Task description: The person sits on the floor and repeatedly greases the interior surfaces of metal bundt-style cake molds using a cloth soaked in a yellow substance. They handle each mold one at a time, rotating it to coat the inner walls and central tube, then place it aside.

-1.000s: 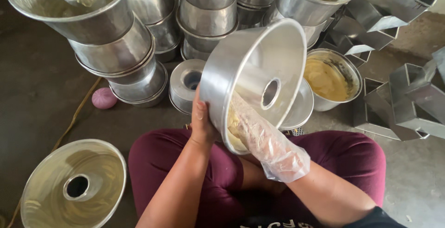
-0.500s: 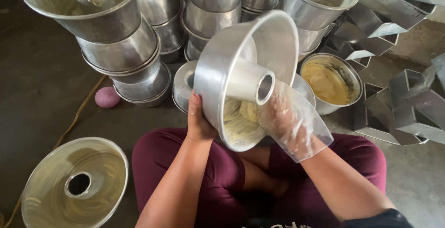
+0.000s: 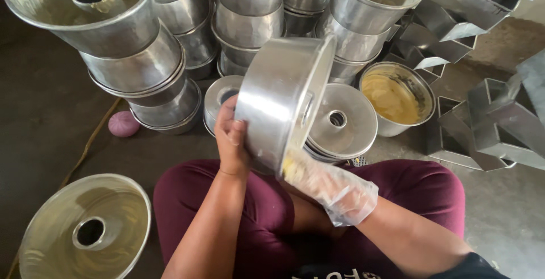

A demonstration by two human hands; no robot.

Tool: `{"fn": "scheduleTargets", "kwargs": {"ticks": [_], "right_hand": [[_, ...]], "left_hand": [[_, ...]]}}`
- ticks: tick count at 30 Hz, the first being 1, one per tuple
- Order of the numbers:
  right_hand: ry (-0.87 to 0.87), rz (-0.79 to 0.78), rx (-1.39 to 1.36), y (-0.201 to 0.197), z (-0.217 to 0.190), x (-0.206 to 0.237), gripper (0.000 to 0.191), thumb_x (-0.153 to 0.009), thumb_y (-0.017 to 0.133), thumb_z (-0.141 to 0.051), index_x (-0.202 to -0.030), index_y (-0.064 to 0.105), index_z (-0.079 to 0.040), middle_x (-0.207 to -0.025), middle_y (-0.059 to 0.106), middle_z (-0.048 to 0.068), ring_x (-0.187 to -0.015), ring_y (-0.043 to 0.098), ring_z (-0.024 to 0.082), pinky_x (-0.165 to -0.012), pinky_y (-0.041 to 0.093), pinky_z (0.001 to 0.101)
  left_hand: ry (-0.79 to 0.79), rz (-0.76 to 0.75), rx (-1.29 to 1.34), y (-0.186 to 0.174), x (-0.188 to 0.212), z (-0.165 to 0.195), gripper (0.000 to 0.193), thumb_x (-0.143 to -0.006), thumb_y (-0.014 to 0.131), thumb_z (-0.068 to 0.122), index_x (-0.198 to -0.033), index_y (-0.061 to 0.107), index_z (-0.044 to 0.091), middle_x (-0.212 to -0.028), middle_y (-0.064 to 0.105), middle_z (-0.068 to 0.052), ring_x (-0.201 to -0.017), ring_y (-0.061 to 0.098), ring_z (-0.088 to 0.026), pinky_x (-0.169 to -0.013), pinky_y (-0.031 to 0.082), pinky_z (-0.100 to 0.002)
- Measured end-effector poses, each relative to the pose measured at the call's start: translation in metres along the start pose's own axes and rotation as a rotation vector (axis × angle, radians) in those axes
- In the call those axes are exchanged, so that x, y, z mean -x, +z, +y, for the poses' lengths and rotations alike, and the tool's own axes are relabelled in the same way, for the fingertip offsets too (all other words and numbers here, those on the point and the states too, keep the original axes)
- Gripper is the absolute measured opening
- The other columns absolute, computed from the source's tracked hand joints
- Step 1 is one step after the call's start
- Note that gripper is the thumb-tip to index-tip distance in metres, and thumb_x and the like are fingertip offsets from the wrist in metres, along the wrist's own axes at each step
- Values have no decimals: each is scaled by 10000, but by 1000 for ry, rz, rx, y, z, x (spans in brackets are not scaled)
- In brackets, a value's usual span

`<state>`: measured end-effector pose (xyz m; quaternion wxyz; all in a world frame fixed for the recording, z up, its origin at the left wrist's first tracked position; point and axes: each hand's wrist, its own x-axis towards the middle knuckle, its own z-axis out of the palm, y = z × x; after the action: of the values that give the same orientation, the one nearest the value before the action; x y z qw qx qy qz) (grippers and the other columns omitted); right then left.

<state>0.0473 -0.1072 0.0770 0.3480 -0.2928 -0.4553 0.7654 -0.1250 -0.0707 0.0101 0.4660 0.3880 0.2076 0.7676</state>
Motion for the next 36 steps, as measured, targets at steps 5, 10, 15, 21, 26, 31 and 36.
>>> {"fn": "scheduleTargets", "kwargs": {"ticks": [5,10,15,21,26,31,36], "right_hand": [[-139,15,-79,0,-20,-5,360,-910,627,-153,-1260,632,-67,-1172,688,88,-1067,676,225,-881,564,331],[-130,-160,450,5,-31,-7,376,-894,635,-157,-1262,629,-80,-1192,677,79,-1084,670,223,-890,562,334],[-84,-176,711,-42,-48,0,392,-878,643,-161,-1264,625,-94,-1212,665,70,-1101,663,222,-898,560,337],[-390,298,1340,-107,-123,2,412,-859,652,-166,-1266,621,-111,-1237,650,60,-1122,656,221,-908,558,340],[-142,645,2489,-176,-187,-9,430,-842,660,-171,-1268,618,-125,-1257,639,51,-1139,649,220,-916,556,343],[231,261,3010,-243,-150,-46,429,-866,668,-147,-1292,625,-129,-1259,647,61,-1131,661,224,-925,554,333],[454,311,2550,-277,-131,-91,411,-869,686,-181,-1268,663,-91,-1232,679,119,-1131,675,268,-970,545,356]], "left_hand": [[24,-40,7,4,6,-15,896,-865,772,667,-1395,551,-21,-1234,630,-80,-1144,595,-177,-1000,494,-323],[-198,167,258,4,4,-8,870,-833,687,661,-1454,491,83,-1373,589,-100,-1248,583,-280,-1064,493,-438],[-351,347,527,7,-11,12,747,-938,521,609,-1500,448,123,-1484,526,-95,-1353,511,-321,-1108,452,-485],[-211,277,422,21,-23,5,556,-1071,405,406,-1494,462,49,-1490,544,-113,-1356,525,-308,-1106,464,-464],[-227,403,343,-1,-25,-27,446,-1050,450,280,-1449,504,88,-1410,603,-74,-1251,601,-259,-1037,523,-429],[-207,281,436,-20,-35,-59,386,-1112,487,293,-1429,531,78,-1346,619,-70,-1184,630,-220,-972,555,-379],[-262,254,337,-15,-40,-80,394,-1101,500,282,-1416,540,50,-1318,638,-98,-1149,650,-229,-941,572,-379]]}}
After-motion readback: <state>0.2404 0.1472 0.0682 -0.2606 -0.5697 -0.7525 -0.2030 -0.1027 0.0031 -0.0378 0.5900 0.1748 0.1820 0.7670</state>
